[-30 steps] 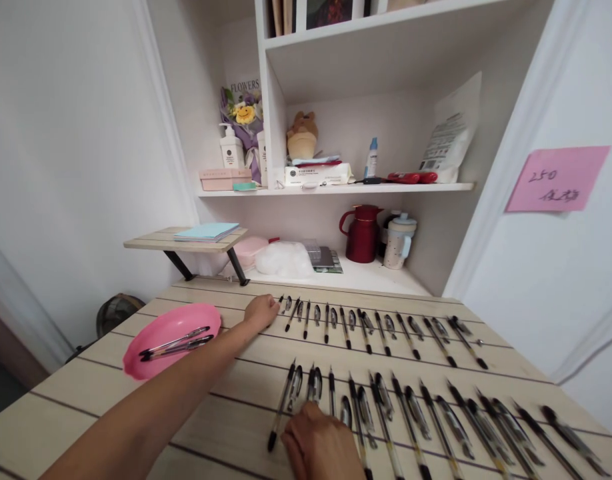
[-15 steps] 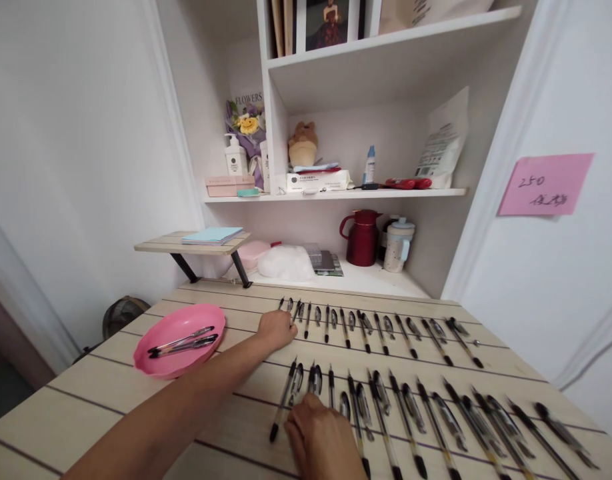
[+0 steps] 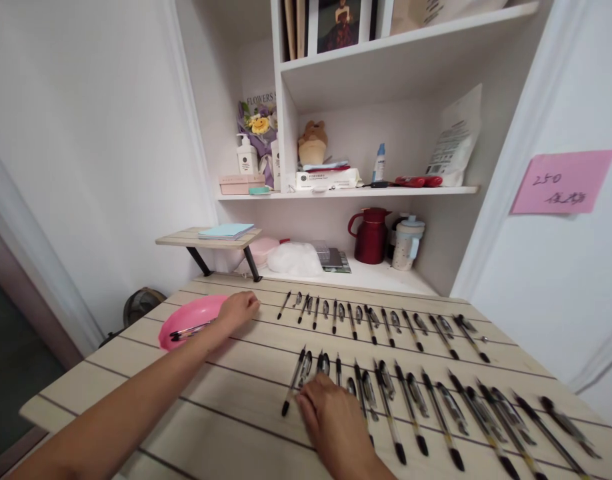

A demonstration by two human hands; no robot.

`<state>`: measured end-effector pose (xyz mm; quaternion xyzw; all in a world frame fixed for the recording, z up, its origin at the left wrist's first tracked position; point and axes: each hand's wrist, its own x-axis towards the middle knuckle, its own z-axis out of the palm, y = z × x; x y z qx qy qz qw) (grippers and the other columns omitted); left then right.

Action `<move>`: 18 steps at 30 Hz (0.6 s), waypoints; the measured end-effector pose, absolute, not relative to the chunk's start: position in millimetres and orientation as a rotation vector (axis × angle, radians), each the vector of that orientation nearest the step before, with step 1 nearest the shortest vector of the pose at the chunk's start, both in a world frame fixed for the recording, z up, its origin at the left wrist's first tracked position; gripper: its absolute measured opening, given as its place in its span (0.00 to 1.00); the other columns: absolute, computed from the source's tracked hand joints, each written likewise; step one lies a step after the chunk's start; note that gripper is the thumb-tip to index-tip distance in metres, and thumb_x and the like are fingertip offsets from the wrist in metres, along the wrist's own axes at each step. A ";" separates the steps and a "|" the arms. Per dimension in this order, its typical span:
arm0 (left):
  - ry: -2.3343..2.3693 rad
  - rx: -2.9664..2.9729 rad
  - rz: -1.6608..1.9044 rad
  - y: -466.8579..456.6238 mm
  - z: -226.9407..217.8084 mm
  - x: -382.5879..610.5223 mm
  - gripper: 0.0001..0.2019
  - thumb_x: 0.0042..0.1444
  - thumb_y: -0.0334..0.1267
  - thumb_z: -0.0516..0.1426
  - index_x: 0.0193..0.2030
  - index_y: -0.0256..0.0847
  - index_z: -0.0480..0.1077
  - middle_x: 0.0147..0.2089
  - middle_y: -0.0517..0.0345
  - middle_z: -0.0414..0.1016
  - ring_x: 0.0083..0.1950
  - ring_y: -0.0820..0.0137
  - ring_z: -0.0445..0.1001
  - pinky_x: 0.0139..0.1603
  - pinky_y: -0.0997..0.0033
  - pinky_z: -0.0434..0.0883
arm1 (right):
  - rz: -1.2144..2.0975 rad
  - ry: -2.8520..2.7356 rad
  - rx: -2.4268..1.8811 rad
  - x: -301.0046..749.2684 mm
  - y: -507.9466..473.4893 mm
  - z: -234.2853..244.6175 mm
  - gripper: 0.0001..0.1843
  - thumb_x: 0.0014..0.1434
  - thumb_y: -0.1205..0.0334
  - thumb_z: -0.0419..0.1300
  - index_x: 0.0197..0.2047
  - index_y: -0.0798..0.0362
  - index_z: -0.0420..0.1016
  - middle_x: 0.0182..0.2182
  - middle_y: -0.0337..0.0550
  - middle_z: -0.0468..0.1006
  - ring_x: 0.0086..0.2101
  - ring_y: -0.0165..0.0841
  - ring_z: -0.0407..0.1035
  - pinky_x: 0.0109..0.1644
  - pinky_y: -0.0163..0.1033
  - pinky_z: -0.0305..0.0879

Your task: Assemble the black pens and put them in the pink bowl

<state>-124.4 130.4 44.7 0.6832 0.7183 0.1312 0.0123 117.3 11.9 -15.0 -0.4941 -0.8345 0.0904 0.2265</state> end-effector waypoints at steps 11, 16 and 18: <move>2.357 1.791 -0.089 87.6 37.5 -229.5 0.17 0.57 0.41 0.53 0.51 0.37 0.63 0.50 0.50 0.66 0.47 0.66 0.69 0.45 0.58 0.68 | 0.056 -2.379 -1.261 119.4 -24.1 -4.4 0.14 0.61 0.60 0.47 0.30 0.49 0.72 0.28 0.43 0.72 0.27 0.34 0.69 0.31 0.38 0.60; 2.364 1.746 -0.095 84.5 24.4 -231.3 0.17 0.57 0.41 0.53 0.51 0.37 0.63 0.50 0.50 0.66 0.47 0.66 0.69 0.45 0.59 0.69 | 0.154 -2.367 -1.304 110.4 -35.3 -16.0 0.14 0.61 0.59 0.46 0.31 0.48 0.72 0.28 0.42 0.73 0.27 0.34 0.70 0.30 0.37 0.60; 2.352 1.755 -0.031 83.3 28.0 -231.7 0.17 0.57 0.41 0.53 0.51 0.37 0.63 0.51 0.50 0.66 0.47 0.66 0.69 0.45 0.59 0.69 | 0.210 -2.354 -1.312 108.1 -38.2 -16.9 0.14 0.60 0.60 0.46 0.31 0.49 0.71 0.29 0.42 0.73 0.27 0.33 0.70 0.31 0.37 0.59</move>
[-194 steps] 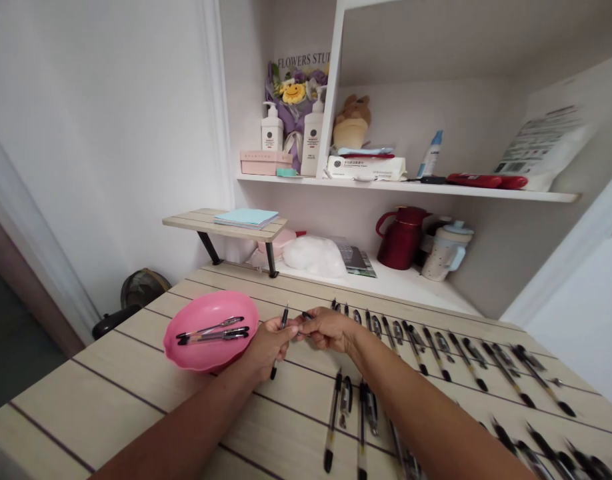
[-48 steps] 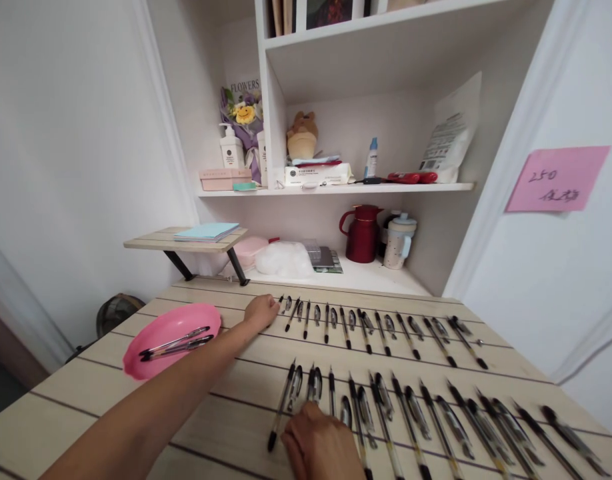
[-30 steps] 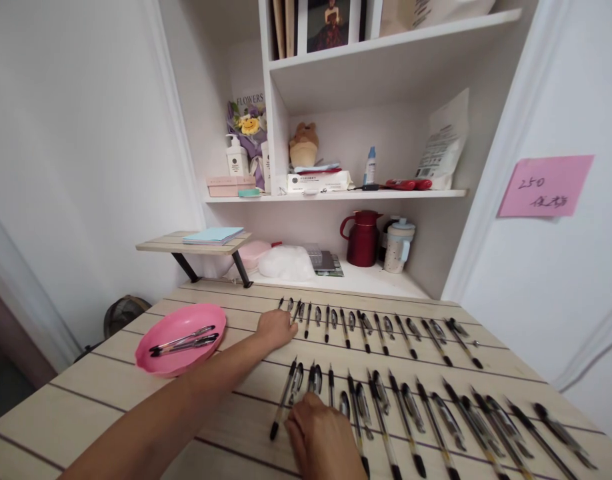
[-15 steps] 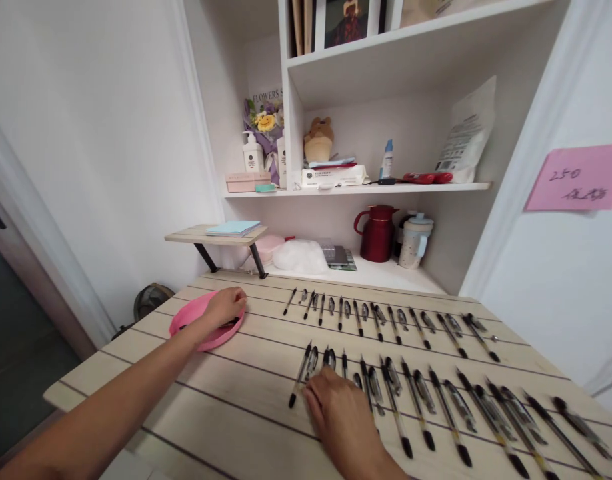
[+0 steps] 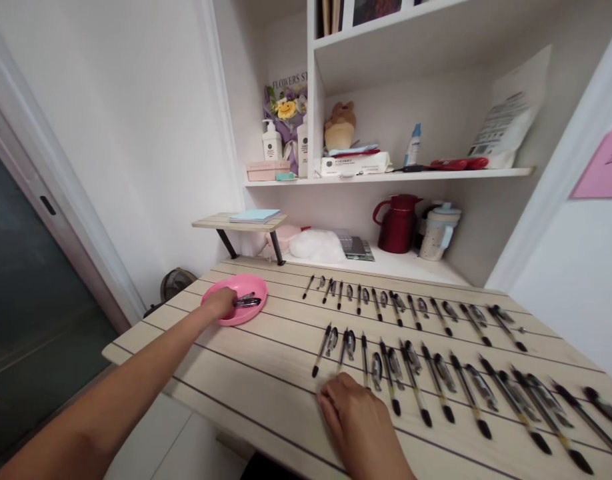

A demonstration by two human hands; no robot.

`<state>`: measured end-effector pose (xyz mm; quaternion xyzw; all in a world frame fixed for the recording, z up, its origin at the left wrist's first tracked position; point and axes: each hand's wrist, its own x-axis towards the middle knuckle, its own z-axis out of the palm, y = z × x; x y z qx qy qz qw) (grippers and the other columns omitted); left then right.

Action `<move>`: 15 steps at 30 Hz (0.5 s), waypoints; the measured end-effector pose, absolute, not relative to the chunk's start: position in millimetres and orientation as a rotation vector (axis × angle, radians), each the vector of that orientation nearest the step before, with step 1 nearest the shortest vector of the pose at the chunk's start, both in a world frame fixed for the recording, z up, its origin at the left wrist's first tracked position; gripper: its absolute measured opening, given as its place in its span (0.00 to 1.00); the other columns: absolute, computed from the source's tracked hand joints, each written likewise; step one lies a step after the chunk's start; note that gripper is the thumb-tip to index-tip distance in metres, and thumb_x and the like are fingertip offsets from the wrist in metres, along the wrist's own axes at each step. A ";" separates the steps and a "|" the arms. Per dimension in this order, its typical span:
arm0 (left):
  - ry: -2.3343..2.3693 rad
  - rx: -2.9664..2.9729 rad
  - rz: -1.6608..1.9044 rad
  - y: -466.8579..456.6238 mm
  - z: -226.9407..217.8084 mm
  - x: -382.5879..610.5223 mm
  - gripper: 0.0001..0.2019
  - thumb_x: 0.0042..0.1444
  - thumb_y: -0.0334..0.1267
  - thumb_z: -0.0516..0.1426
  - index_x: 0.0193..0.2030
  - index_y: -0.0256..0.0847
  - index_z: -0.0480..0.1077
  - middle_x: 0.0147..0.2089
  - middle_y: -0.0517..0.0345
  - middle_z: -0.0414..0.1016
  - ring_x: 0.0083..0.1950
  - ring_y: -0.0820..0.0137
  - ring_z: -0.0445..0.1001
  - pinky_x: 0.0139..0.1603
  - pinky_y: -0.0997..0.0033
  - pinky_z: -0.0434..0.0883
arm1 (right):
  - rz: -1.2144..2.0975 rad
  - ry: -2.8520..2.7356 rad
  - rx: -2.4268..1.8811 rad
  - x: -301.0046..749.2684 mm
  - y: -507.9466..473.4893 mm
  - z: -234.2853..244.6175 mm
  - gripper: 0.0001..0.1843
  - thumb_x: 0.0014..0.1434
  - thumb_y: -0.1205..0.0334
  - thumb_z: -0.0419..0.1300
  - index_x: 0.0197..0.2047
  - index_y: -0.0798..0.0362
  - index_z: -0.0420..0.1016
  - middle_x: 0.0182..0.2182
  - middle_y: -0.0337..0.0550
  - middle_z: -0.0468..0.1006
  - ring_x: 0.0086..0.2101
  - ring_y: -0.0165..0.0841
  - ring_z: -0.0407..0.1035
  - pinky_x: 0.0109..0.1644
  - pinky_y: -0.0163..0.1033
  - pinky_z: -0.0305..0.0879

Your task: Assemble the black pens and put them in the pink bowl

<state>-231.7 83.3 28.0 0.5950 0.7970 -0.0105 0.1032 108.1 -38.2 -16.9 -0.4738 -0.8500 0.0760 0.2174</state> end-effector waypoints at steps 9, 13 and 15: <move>2.063 1.797 0.541 39.3 62.6 -192.1 0.11 0.57 0.40 0.47 0.40 0.37 0.67 0.34 0.53 0.72 0.28 0.73 0.68 0.27 0.75 0.62 | 0.706 -1.959 -1.212 103.2 -31.8 -17.3 0.14 0.57 0.55 0.50 0.28 0.51 0.72 0.27 0.43 0.74 0.30 0.36 0.69 0.36 0.39 0.60; 1.425 1.502 0.737 -3.6 29.6 -120.0 0.16 0.55 0.46 0.48 0.45 0.40 0.63 0.24 0.62 0.68 0.16 0.81 0.54 0.19 0.79 0.53 | 1.253 -1.273 -1.070 73.1 -21.0 -11.1 0.19 0.53 0.46 0.54 0.37 0.53 0.71 0.27 0.43 0.75 0.31 0.35 0.70 0.34 0.37 0.63; 1.196 1.290 0.802 -19.8 9.7 -84.1 0.18 0.51 0.47 0.52 0.45 0.38 0.64 0.20 0.65 0.64 0.15 0.82 0.51 0.19 0.80 0.50 | 1.386 -0.992 -0.944 56.0 -15.9 -5.3 0.21 0.52 0.44 0.55 0.39 0.53 0.69 0.30 0.43 0.75 0.31 0.34 0.70 0.32 0.35 0.64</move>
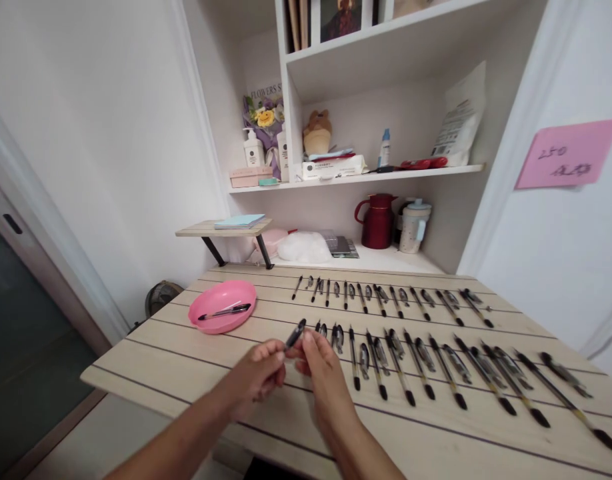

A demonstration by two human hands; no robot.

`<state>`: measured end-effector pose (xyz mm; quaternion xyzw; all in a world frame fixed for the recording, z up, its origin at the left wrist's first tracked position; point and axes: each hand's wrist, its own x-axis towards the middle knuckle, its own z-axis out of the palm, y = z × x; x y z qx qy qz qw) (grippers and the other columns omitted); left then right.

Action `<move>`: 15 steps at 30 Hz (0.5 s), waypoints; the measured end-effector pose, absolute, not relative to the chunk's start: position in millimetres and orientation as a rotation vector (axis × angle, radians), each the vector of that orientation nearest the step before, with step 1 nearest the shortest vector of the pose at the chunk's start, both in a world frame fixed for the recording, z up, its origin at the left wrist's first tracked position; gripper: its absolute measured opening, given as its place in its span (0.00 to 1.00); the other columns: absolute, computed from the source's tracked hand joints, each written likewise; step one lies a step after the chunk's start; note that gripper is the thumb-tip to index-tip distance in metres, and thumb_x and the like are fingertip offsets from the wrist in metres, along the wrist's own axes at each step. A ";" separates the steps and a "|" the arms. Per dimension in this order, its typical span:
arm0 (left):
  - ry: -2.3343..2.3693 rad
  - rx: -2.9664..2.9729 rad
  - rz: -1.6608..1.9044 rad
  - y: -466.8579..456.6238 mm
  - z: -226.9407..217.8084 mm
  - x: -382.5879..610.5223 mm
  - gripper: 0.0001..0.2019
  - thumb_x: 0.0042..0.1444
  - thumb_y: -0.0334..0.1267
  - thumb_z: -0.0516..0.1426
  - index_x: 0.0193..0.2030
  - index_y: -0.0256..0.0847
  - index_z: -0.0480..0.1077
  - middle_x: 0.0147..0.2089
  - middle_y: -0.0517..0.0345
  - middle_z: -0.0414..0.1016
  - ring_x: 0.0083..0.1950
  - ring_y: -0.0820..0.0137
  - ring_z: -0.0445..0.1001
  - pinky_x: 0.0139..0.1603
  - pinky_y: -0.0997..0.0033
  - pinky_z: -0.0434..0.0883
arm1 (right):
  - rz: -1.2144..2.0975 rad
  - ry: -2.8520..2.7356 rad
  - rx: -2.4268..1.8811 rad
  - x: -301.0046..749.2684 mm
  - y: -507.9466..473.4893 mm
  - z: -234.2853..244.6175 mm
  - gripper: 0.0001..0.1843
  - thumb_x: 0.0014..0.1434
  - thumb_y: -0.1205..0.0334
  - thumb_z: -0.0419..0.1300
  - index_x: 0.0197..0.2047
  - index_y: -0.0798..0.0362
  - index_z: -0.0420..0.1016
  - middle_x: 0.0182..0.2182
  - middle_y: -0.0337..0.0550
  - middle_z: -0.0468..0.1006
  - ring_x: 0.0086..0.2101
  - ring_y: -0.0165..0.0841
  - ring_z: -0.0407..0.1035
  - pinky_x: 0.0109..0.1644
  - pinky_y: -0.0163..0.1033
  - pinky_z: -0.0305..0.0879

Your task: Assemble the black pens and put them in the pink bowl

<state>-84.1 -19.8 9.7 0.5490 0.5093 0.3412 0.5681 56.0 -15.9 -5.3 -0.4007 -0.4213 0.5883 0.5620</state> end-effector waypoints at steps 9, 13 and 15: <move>1.069 0.896 1.015 -30.4 -5.8 -31.6 0.13 0.50 0.45 0.54 0.38 0.40 0.64 0.17 0.70 0.55 0.14 0.84 0.43 0.16 0.79 0.40 | 1.456 -0.672 -0.920 38.8 14.6 -5.2 0.14 0.50 0.50 0.56 0.34 0.51 0.62 0.14 0.31 0.68 0.16 0.29 0.66 0.19 0.32 0.60; 1.043 0.873 0.883 -29.1 -0.2 -42.6 0.11 0.51 0.44 0.54 0.37 0.41 0.63 0.18 0.70 0.56 0.12 0.85 0.40 0.16 0.78 0.35 | 1.463 -0.658 -0.949 45.2 24.6 -8.8 0.17 0.47 0.49 0.59 0.33 0.53 0.64 0.18 0.38 0.75 0.18 0.30 0.67 0.22 0.34 0.63; 0.979 0.874 0.844 -27.4 1.9 -47.1 0.14 0.51 0.44 0.55 0.42 0.41 0.64 0.18 0.70 0.55 0.13 0.85 0.41 0.16 0.78 0.35 | 1.472 -0.641 -0.923 46.9 25.8 -7.4 0.17 0.46 0.50 0.61 0.33 0.53 0.65 0.21 0.41 0.77 0.20 0.30 0.68 0.23 0.34 0.63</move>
